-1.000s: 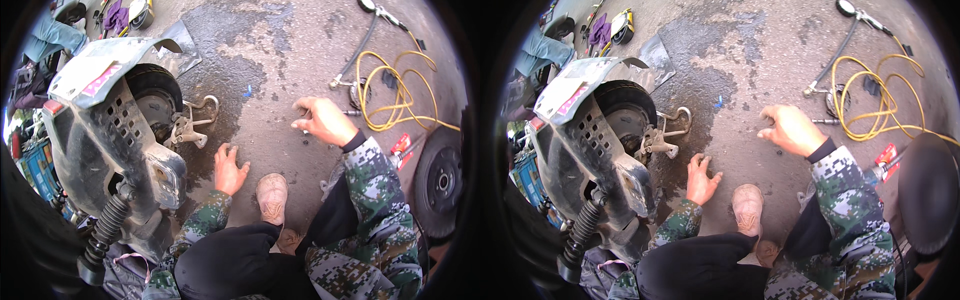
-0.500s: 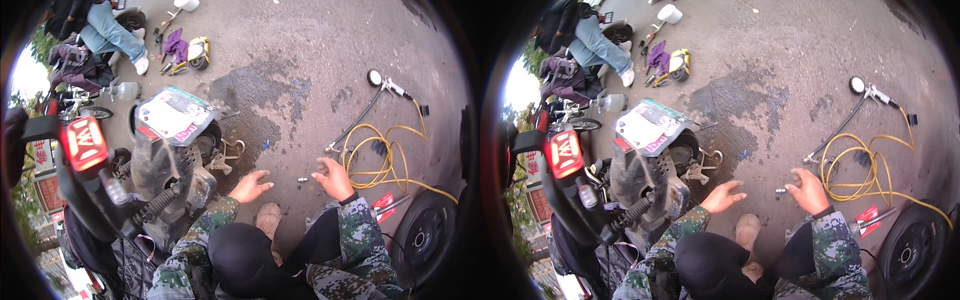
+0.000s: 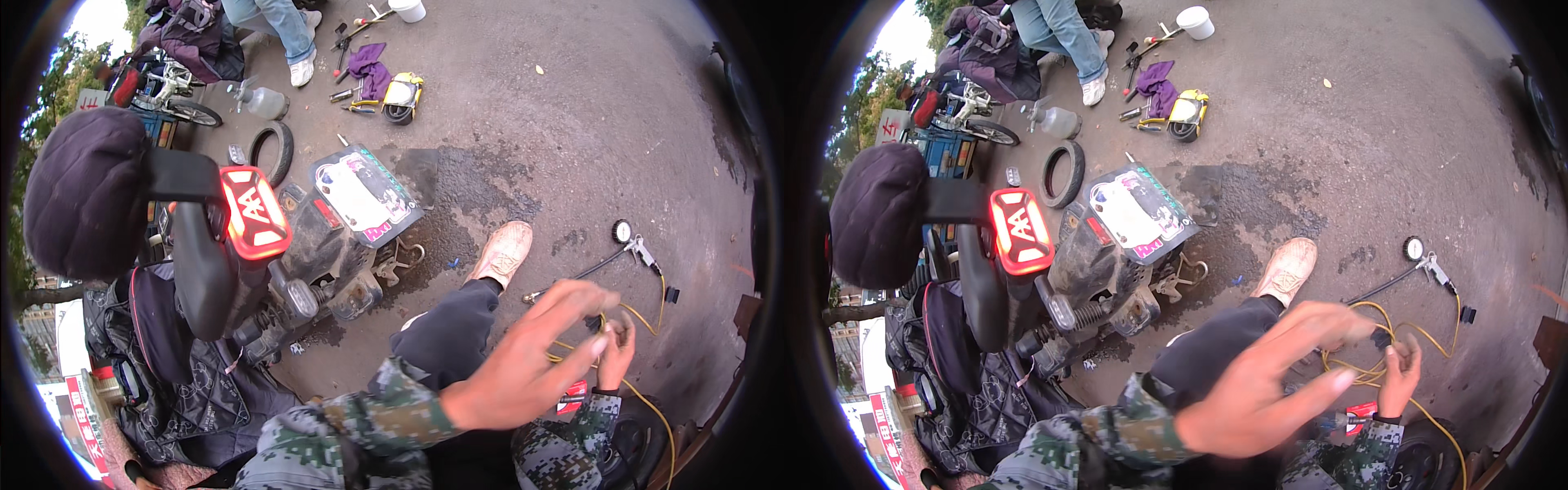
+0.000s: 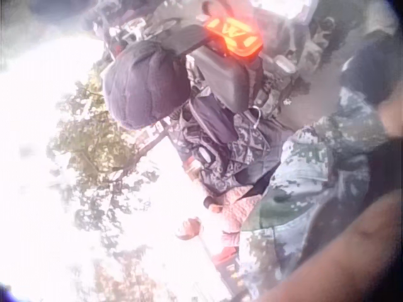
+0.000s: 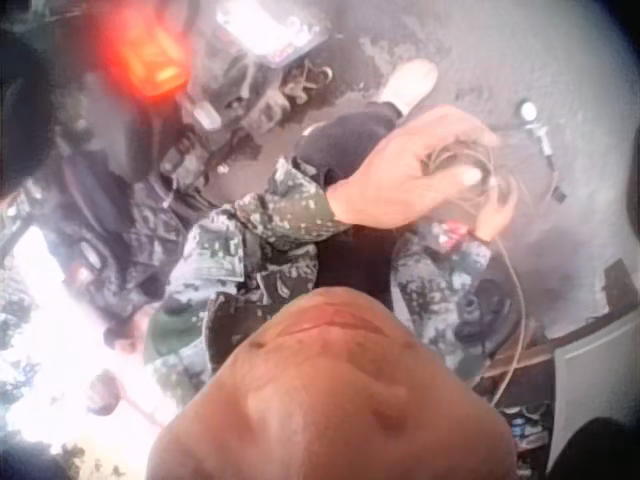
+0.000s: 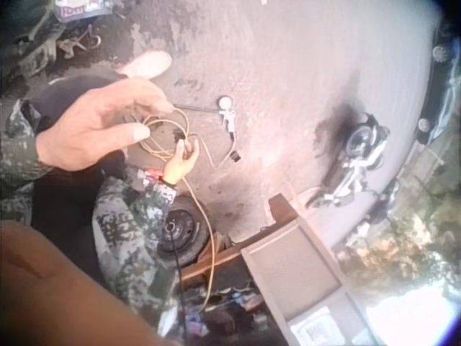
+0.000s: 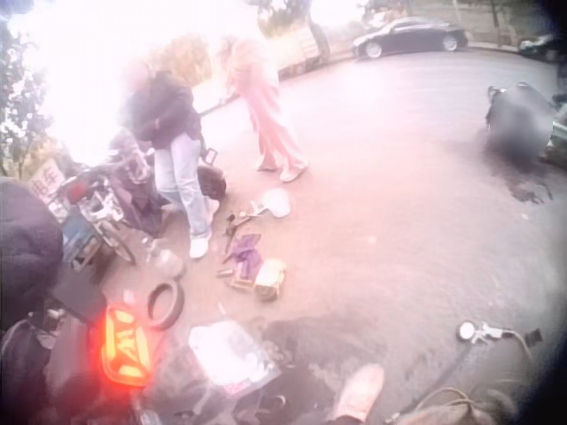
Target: The person works on a motorcycle rear brake assembly, removing and installing brake shoes and springs by hand and with a cordless impact driver. They manipulate small springs and pins, then reassemble the brake components.
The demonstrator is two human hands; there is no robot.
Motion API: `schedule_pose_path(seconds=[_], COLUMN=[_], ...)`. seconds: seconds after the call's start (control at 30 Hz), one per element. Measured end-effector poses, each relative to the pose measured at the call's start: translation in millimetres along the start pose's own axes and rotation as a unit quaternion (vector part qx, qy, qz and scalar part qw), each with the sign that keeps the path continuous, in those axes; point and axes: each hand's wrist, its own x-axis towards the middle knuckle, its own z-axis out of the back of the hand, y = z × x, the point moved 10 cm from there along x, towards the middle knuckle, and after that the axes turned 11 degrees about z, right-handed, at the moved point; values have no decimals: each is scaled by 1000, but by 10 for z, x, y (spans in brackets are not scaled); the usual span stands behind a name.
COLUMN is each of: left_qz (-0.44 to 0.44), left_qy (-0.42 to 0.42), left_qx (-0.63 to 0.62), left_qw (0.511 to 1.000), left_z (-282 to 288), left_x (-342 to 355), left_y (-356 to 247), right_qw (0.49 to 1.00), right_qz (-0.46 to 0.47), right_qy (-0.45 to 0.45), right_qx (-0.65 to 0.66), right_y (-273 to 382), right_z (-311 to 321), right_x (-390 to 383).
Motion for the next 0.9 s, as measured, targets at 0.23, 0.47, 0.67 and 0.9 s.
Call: schedule_pose_path(seconds=[0.23, 0.47, 0.67, 0.9], left_qz=[134, 259, 78, 416], left_qy=[-68, -183, -282, -274], left_qx=[-296, -380, -385, -566], left_qw=[943, 869, 875, 657], left_z=[-188, 178, 623, 355], left_x=[1232, 2382, 1819, 978], left_y=[478, 1641, 1504, 898], right_qw=[971, 976, 904, 951], right_qz=[60, 215, 156, -39], right_qy=[-168, 19, 299, 266], right_qx=[159, -42, -263, -151], right_y=[1585, 3212, 3171, 3664], right_z=[-479, -2589, -3416, -3252], right_x=[855, 1705, 1295, 1499])
